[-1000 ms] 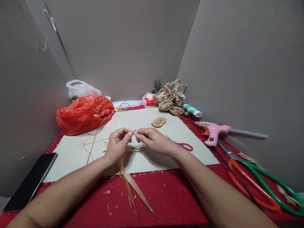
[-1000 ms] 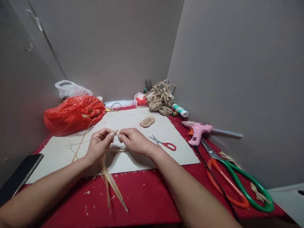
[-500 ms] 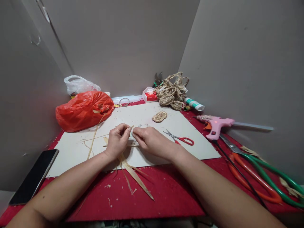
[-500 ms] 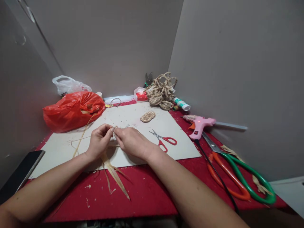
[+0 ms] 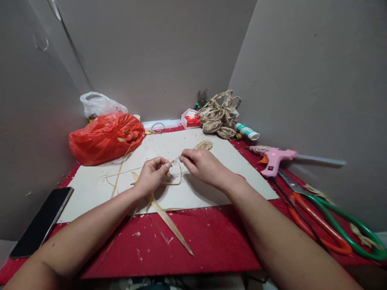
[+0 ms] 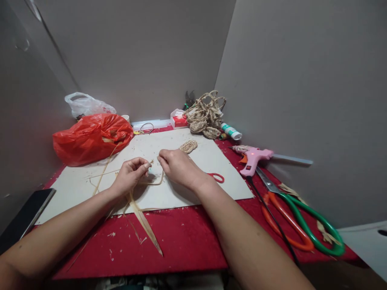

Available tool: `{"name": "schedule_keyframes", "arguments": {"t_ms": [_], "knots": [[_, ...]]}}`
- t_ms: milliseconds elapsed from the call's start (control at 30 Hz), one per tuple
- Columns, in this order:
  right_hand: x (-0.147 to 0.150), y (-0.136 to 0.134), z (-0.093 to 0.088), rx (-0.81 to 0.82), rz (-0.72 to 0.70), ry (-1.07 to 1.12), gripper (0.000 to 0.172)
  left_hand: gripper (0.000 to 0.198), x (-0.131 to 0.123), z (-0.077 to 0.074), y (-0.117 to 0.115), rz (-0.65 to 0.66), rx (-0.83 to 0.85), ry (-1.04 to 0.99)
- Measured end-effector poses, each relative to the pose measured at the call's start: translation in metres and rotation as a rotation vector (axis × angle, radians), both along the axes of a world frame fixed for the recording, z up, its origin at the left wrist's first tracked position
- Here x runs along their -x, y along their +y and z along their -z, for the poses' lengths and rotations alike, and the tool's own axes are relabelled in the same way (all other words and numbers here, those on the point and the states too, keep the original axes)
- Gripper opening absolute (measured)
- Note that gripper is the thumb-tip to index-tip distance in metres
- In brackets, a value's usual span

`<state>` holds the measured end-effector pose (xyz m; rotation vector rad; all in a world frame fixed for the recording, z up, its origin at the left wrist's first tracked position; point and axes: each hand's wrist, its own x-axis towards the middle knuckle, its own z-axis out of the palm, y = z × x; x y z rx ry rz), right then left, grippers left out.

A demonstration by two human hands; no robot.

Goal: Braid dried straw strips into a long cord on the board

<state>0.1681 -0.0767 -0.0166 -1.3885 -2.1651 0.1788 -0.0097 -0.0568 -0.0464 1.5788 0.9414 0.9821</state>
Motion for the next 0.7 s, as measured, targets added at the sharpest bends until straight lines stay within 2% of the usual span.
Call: {"name": "schedule_keyframes", "arguments": {"t_ms": [167,267,433,567,633,700], "knots": [[-0.009,0.008,0.001,-0.039,0.197,-0.006,0.021,0.017,0.0,0.0,0.001,0.031,0.087,-0.025],[-0.018,0.01,0.0,-0.117,0.282,0.108,0.022,0.018,0.0,0.002,0.003,-0.019,0.107,-0.016],[-0.03,0.014,-0.002,-0.216,0.437,0.292,0.024,0.02,0.003,0.006,0.012,-0.171,0.154,-0.165],[-0.036,0.017,-0.001,-0.154,0.445,0.401,0.023,0.02,0.005,0.003,0.018,-0.32,0.125,-0.277],[-0.036,0.018,-0.001,-0.104,0.419,0.464,0.022,0.021,0.005,0.001,0.016,-0.317,0.133,-0.317],[-0.032,0.017,-0.001,-0.051,0.355,0.522,0.021,0.022,0.004,-0.002,0.012,-0.25,0.177,-0.336]]}}
